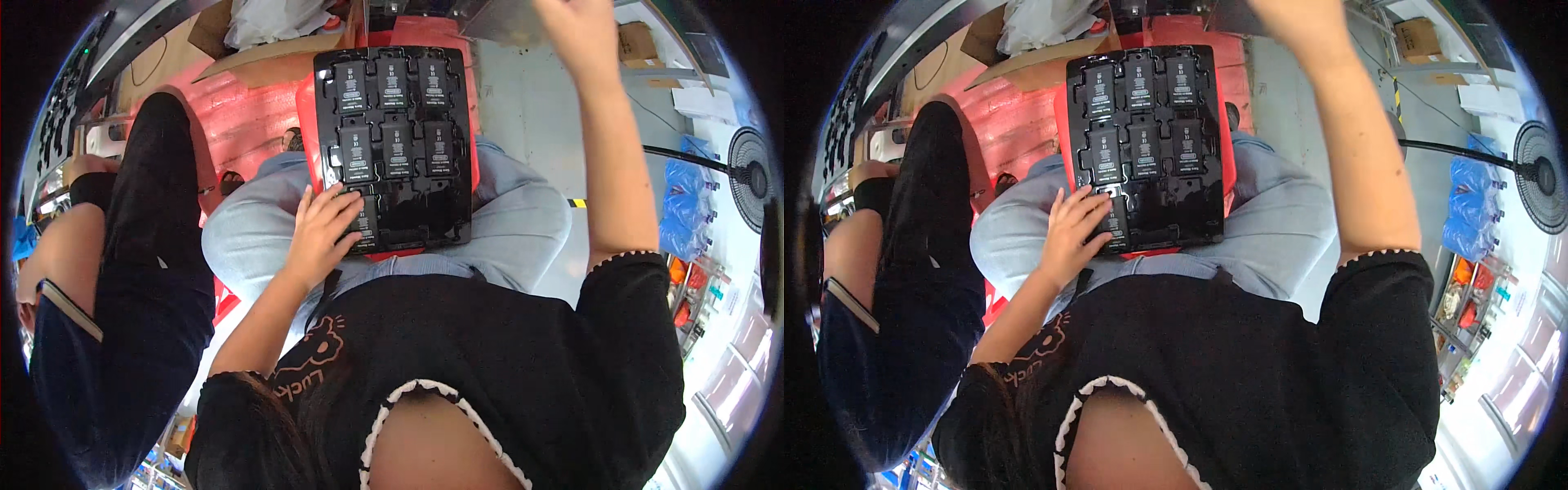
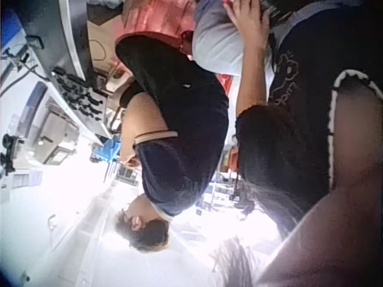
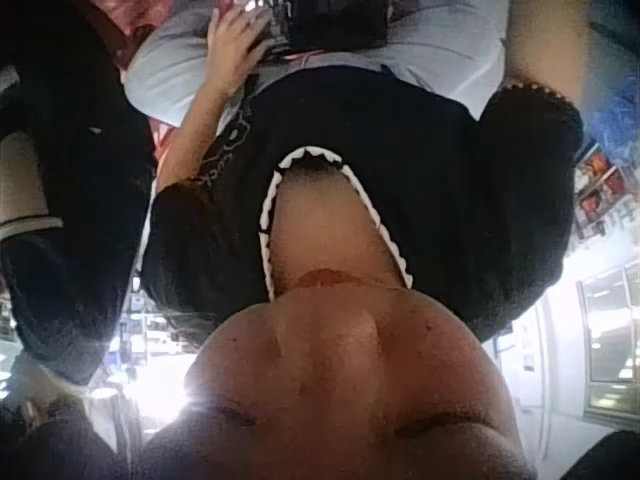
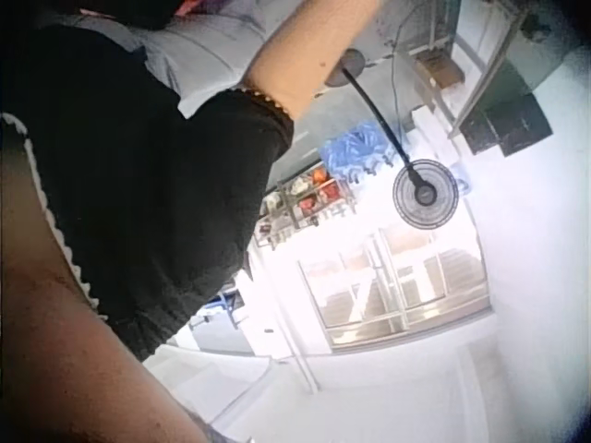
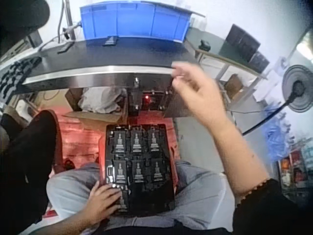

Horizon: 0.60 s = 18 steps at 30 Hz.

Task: The person sits on a red stool and repeatedly picks up small black electronic modules from a tray on their lap. They place each module onto a testing station or conveyor belt in front of them, then retrieve it and return it to the tray. The process is repeated continuously throughout the clip.

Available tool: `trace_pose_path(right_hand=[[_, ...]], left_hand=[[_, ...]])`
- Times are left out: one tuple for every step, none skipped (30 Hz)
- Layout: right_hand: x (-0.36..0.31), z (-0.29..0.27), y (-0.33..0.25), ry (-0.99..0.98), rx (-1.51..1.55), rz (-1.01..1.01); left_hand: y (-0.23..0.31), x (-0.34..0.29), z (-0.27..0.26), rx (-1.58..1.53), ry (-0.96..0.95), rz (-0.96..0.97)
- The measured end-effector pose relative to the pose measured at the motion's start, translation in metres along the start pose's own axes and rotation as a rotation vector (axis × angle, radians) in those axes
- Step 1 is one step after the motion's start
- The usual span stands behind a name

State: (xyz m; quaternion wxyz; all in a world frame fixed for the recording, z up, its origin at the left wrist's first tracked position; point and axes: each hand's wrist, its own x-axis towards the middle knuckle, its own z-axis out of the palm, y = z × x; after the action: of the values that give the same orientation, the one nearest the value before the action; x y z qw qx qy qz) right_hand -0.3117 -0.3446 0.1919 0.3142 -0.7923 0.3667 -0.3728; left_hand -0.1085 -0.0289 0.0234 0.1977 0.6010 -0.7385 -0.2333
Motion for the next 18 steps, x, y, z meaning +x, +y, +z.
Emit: trace_pose_path(right_hand=[[0.012,-0.009,-0.01,0.056,0.051,-0.019],[0.031,-0.019,-0.002,0.146,0.004,-0.194],[0.046,-0.025,0.001,0.174,-0.134,-0.223],[0.066,-0.025,0.003,0.207,-0.255,-0.273],[0.093,-0.032,0.004,0.265,-0.402,-0.332],[0.119,-0.034,0.014,0.264,-0.509,-0.454],[0.144,-0.039,0.021,0.25,-0.456,-0.479],[0.173,-0.037,0.037,0.199,-0.489,-0.522],[0.195,-0.033,0.039,0.111,-0.54,-0.421],[0.216,-0.027,0.042,0.034,-0.564,-0.339],[0.226,-0.017,0.033,-0.067,-0.596,-0.288],[0.24,-0.016,0.044,-0.107,-0.639,-0.28],[0.253,-0.015,0.056,-0.152,-0.678,-0.265],[0.259,-0.012,0.049,-0.311,-0.661,-0.187],[0.26,-0.005,0.037,-0.48,-0.629,-0.117],[0.256,0.005,0.031,-0.526,-0.63,-0.111],[0.255,0.009,0.023,-0.598,-0.686,-0.067],[0.255,0.013,0.015,-0.669,-0.741,-0.024]], left_hand=[[-0.001,0.001,0.003,0.019,0.019,0.039],[0.003,0.0,0.008,0.058,0.043,0.03],[0.009,0.002,0.008,0.126,0.013,0.004],[0.015,-0.002,0.01,0.187,0.033,-0.03],[0.02,-0.002,0.008,0.215,-0.011,-0.069],[0.023,-0.004,0.006,0.148,-0.026,-0.082],[0.022,-0.001,0.0,0.015,0.021,-0.06],[0.025,0.009,-0.013,-0.089,0.07,-0.027],[0.033,0.025,-0.038,-0.166,0.082,-0.016],[0.035,0.044,-0.065,-0.179,0.168,0.038],[0.036,0.062,-0.09,-0.2,0.249,0.076],[0.035,0.09,-0.118,-0.108,0.349,0.165],[0.031,0.125,-0.147,-0.02,0.444,0.251],[0.024,0.156,-0.172,0.082,0.569,0.303],[0.012,0.182,-0.199,0.221,0.663,0.312],[0.005,0.215,-0.225,0.237,0.776,0.366],[-0.013,0.242,-0.247,0.283,0.807,0.331],[-0.033,0.27,-0.263,0.378,0.822,0.222]])
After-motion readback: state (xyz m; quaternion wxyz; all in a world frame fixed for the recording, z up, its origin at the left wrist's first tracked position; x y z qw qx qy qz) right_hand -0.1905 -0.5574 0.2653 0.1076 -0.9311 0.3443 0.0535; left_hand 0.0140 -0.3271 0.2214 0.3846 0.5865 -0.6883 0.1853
